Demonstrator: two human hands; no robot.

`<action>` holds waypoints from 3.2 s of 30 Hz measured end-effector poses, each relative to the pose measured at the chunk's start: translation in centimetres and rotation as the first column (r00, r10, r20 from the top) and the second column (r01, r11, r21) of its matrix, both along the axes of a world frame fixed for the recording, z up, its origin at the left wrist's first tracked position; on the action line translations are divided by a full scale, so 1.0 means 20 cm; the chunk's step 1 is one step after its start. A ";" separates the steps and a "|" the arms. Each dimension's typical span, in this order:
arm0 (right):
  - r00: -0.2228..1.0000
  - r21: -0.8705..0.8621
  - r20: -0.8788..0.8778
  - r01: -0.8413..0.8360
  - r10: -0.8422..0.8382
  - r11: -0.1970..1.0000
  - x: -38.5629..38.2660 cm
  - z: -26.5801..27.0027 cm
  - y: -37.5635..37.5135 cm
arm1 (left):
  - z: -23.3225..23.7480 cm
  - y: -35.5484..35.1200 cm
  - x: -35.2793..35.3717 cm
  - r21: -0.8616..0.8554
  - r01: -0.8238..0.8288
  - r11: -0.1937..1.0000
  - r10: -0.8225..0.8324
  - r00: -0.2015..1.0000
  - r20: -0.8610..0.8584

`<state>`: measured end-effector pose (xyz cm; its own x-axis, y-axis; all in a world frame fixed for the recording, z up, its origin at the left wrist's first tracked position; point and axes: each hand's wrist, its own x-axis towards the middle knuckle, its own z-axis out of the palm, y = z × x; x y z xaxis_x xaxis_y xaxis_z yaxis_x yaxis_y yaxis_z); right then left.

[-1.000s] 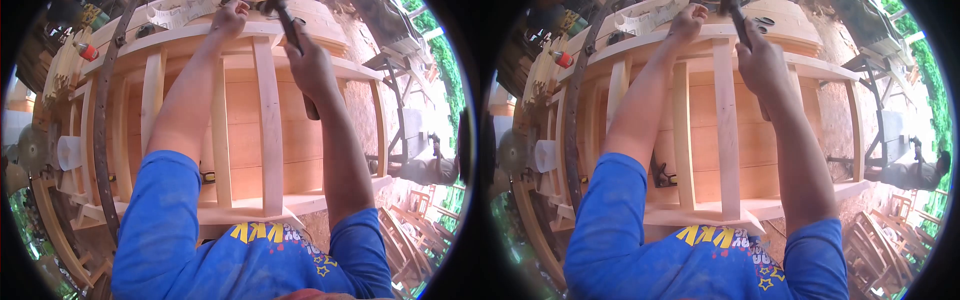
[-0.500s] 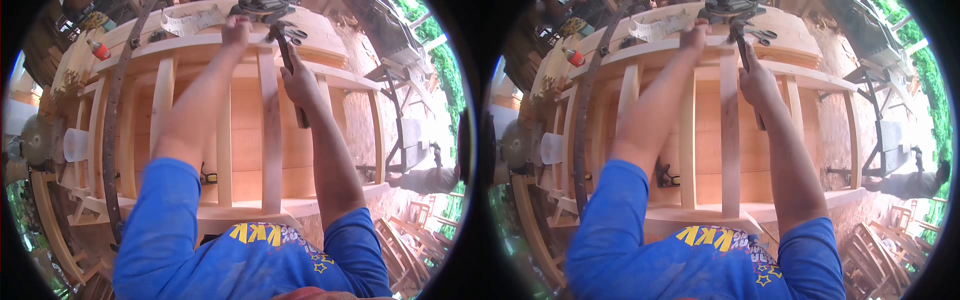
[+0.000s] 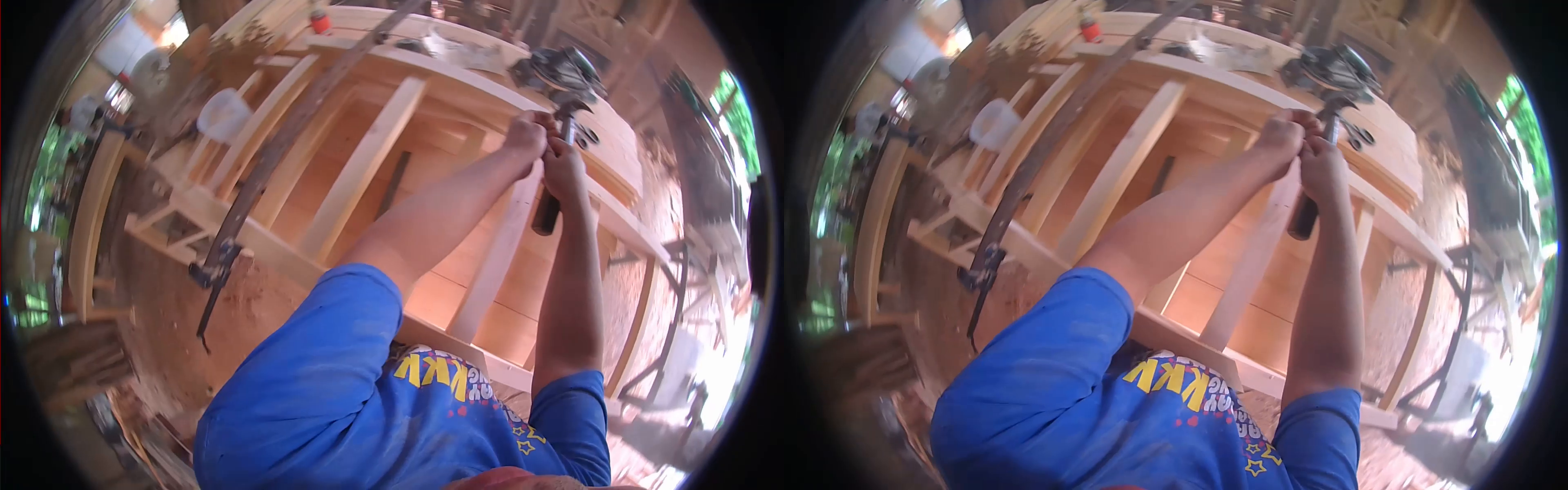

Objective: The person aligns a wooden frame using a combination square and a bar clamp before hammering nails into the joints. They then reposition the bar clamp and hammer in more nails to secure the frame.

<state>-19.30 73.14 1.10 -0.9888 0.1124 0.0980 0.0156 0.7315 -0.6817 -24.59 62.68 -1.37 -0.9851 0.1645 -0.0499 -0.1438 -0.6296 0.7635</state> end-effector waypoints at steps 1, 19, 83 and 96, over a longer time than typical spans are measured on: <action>1.000 0.056 0.013 -0.006 0.005 0.998 -0.01 0.00 -0.01 | 0.04 -0.02 0.03 -0.017 -0.030 0.999 0.030 1.000 0.009; 0.989 -0.154 0.015 0.147 -0.146 0.977 -0.04 -0.09 -0.11 | 0.00 -0.22 0.04 -0.343 0.158 0.926 -0.093 0.976 0.198; 0.992 -0.164 0.121 -0.007 0.028 0.986 0.09 0.63 -1.21 | -0.34 -1.35 -0.77 -0.669 -0.677 0.308 0.063 0.716 -0.695; 0.978 0.041 -0.168 -0.117 0.122 0.992 -0.12 0.34 -1.10 | -0.33 -1.34 -0.75 -0.628 -0.741 0.236 0.082 0.659 -0.747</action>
